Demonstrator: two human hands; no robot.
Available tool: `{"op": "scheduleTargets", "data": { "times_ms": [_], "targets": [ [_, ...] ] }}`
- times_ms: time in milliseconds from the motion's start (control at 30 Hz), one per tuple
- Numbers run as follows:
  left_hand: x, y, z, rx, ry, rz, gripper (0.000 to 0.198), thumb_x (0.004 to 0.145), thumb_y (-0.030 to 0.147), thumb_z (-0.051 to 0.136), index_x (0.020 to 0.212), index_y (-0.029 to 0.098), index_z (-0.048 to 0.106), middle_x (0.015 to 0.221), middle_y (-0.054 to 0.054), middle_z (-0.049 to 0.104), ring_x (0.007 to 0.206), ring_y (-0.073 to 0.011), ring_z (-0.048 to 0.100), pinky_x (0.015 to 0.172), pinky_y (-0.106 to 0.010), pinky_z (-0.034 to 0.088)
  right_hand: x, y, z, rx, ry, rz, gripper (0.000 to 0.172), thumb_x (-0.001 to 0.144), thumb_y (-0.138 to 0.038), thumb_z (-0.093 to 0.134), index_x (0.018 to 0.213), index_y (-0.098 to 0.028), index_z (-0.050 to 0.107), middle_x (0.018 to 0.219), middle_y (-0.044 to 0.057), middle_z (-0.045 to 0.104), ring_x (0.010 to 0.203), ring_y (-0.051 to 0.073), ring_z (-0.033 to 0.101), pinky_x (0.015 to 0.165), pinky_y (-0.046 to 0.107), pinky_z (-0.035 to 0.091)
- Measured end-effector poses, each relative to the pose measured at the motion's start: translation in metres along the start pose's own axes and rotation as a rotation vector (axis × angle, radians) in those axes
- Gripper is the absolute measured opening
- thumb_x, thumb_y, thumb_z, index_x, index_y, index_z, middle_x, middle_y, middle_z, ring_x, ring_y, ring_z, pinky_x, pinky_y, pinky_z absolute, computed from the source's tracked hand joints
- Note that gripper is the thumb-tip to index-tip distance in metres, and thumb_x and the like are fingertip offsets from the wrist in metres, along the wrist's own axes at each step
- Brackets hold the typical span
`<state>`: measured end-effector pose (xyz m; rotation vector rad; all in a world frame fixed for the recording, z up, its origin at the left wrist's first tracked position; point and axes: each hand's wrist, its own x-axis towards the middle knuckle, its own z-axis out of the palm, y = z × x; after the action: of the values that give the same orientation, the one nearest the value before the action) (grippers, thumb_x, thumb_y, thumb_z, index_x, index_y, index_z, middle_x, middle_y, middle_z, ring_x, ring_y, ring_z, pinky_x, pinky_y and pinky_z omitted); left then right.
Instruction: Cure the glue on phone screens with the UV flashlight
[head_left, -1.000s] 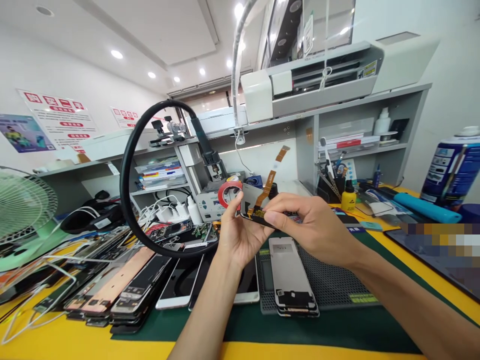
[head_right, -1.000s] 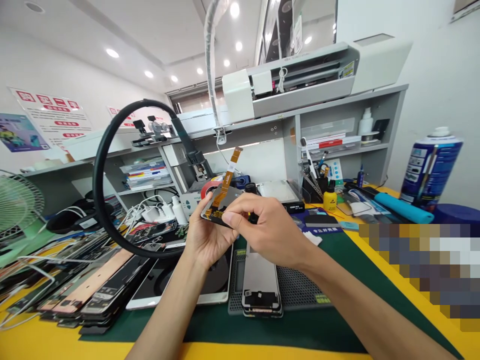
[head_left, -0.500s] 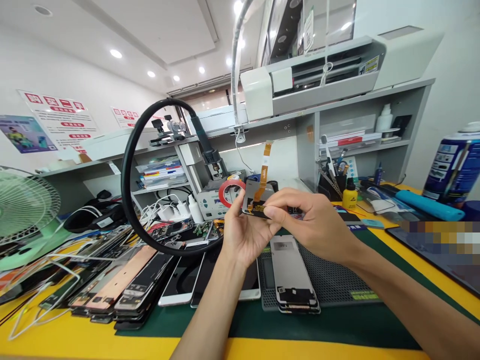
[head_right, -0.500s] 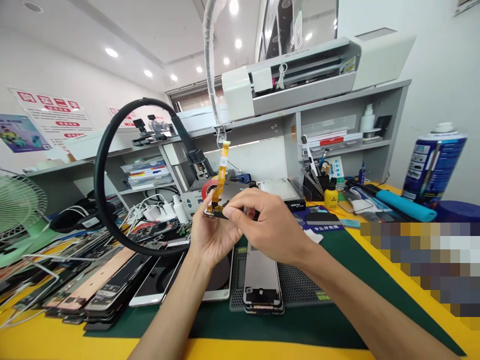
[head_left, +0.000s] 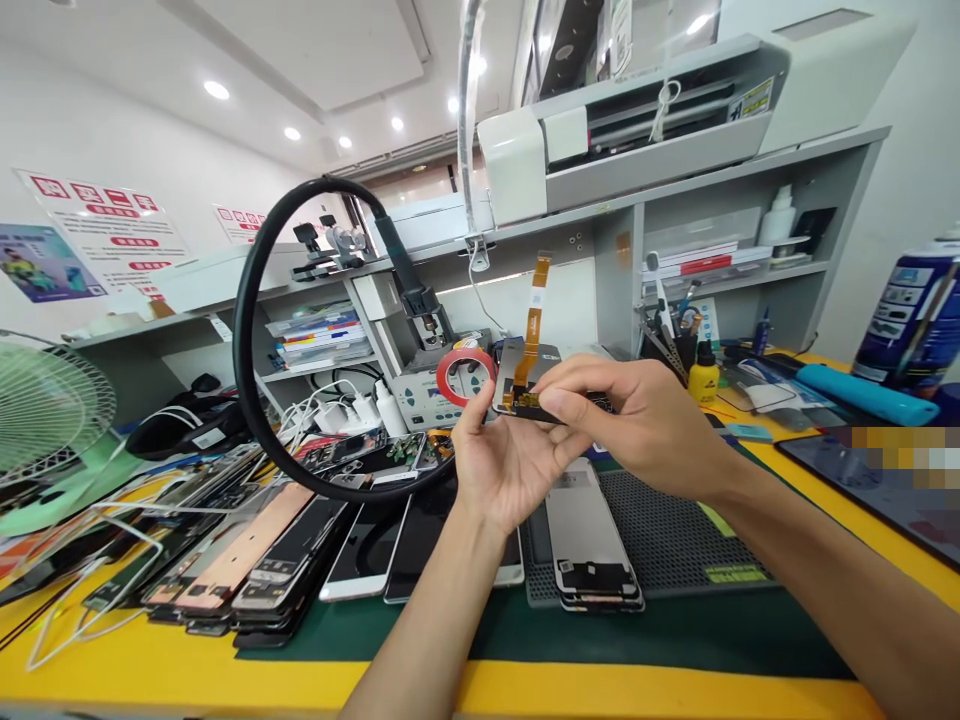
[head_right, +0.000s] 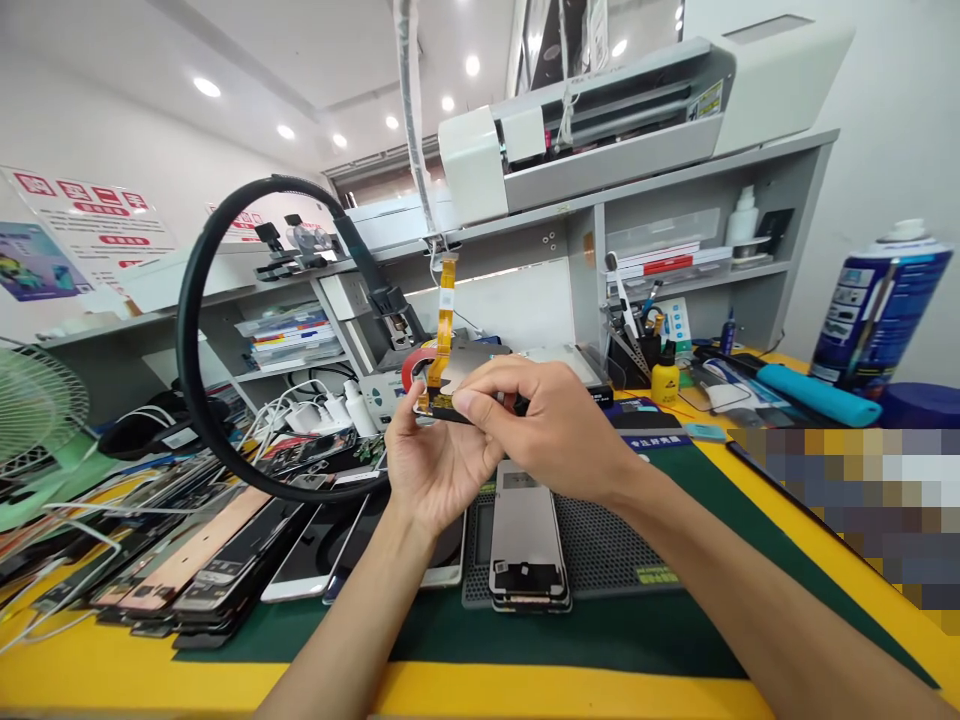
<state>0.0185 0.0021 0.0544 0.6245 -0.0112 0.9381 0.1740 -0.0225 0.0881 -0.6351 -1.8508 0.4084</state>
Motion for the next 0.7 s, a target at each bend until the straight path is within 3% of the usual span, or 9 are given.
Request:
{"op": "scheduleTargets", "data": {
  "times_ms": [233, 700],
  "targets": [
    [0.0016, -0.0054, -0.0024, 0.017, -0.03, 0.055, 0.047, 0.092, 0.042, 0.054, 0.125, 0.01, 0.06, 0.117, -0.014, 0.07, 0.106, -0.0233, 0.069, 0.095, -0.037, 0.056, 0.0009, -0.0029, -0.004, 0.06, -0.067, 0.057, 0.022, 0.096, -0.028, 0.061, 0.081, -0.019, 0.073, 0.091, 0.0, 0.071, 0.084, 0.011, 0.063, 0.077, 0.022, 0.048],
    [0.0018, -0.0059, -0.0069, -0.013, -0.074, 0.05, 0.034, 0.092, 0.039, 0.056, 0.111, 0.013, 0.066, 0.112, -0.012, 0.071, 0.106, -0.0234, 0.069, 0.096, -0.038, 0.056, 0.0011, 0.001, -0.0056, 0.126, -0.078, 0.116, 0.026, 0.096, -0.033, 0.061, 0.077, -0.018, 0.072, 0.087, -0.002, 0.069, 0.08, 0.008, 0.06, 0.073, 0.019, 0.047]
  ]
}}
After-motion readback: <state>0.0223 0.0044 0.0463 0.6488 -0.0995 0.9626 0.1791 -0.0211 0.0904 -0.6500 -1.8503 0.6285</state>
